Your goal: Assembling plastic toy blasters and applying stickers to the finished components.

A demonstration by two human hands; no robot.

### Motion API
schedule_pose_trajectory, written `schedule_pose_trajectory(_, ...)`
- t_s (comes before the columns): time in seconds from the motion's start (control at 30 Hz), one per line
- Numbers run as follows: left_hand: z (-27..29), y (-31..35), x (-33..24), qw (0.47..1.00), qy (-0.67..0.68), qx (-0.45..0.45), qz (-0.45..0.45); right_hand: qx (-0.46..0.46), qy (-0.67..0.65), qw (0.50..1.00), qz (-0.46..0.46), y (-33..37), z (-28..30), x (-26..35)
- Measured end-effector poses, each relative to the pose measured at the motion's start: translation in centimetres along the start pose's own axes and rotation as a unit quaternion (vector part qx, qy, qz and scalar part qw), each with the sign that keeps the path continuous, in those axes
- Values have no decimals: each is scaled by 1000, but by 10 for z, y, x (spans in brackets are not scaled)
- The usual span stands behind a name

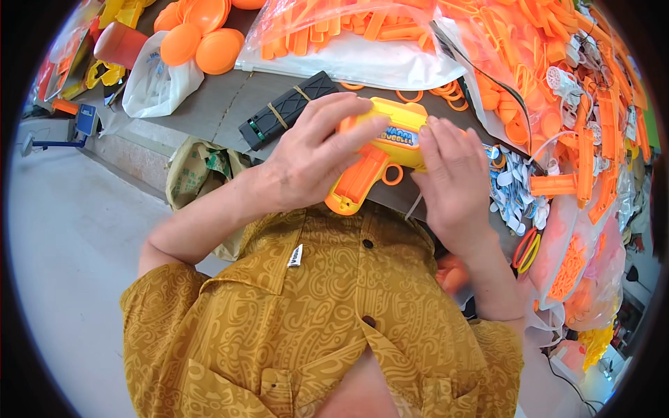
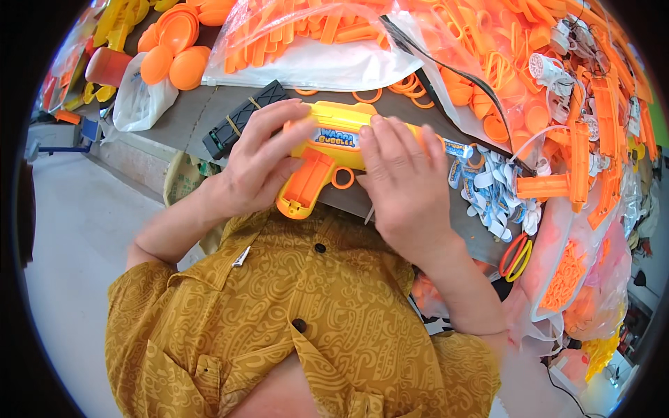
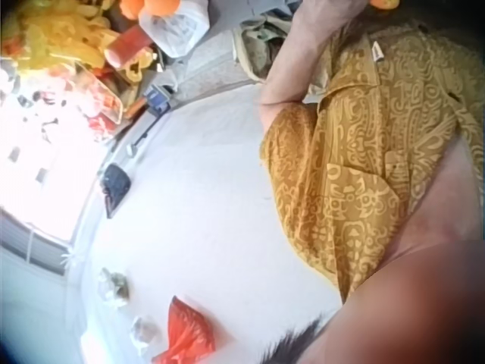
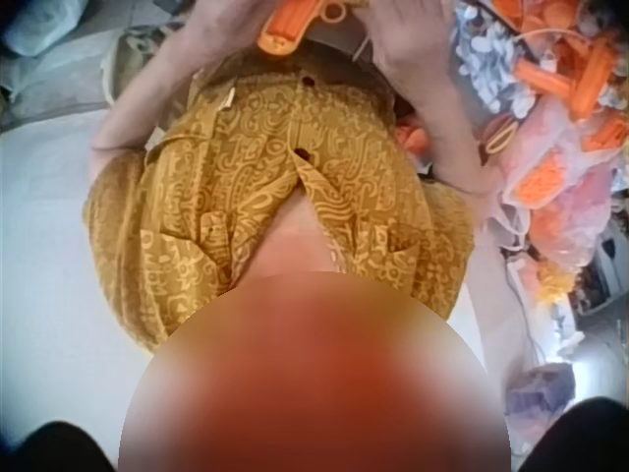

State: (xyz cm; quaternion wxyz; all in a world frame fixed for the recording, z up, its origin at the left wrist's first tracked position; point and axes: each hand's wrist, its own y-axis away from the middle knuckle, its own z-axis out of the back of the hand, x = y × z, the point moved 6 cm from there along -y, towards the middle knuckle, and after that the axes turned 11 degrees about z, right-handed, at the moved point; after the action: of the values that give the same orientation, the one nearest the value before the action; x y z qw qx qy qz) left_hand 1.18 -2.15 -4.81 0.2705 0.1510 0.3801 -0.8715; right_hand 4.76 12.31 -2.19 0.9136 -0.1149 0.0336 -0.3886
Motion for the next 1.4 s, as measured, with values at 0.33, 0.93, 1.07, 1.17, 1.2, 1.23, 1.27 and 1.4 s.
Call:
schedule_pose_trajectory(0.33, -8, -1, 6, 977, 140, -34, 159, -342, -428, 785, -289, 49, -23, -22)
schedule_pose_trajectory(0.93, 4, -12, -4, 974, 217, -3, 64, -454, -449, 738, -220, 29, 30, -21)
schedule_pose_trajectory(1.07, 4, -5, 8, 944, 315, -57, 83, -467, -455, 723, -228, 25, 38, -20)
schedule_pose_trajectory(1.17, -3, -4, 9, 872, 459, -108, 131, -463, -437, 737, -227, 15, 48, -13)
schedule_pose_trajectory(1.2, -8, -2, 14, 791, 569, -131, 183, -459, -427, 745, -229, 14, 50, -12)
schedule_pose_trajectory(1.23, -6, -2, 14, 791, 569, -132, 183, -459, -427, 745, -228, 13, 51, -13)
schedule_pose_trajectory(1.27, -6, -4, 15, 789, 571, -121, 192, -456, -414, 758, -215, 12, 53, -12)
schedule_pose_trajectory(1.4, -9, -10, 12, 760, 610, -109, 193, -481, -354, 790, -137, 3, 62, -9)
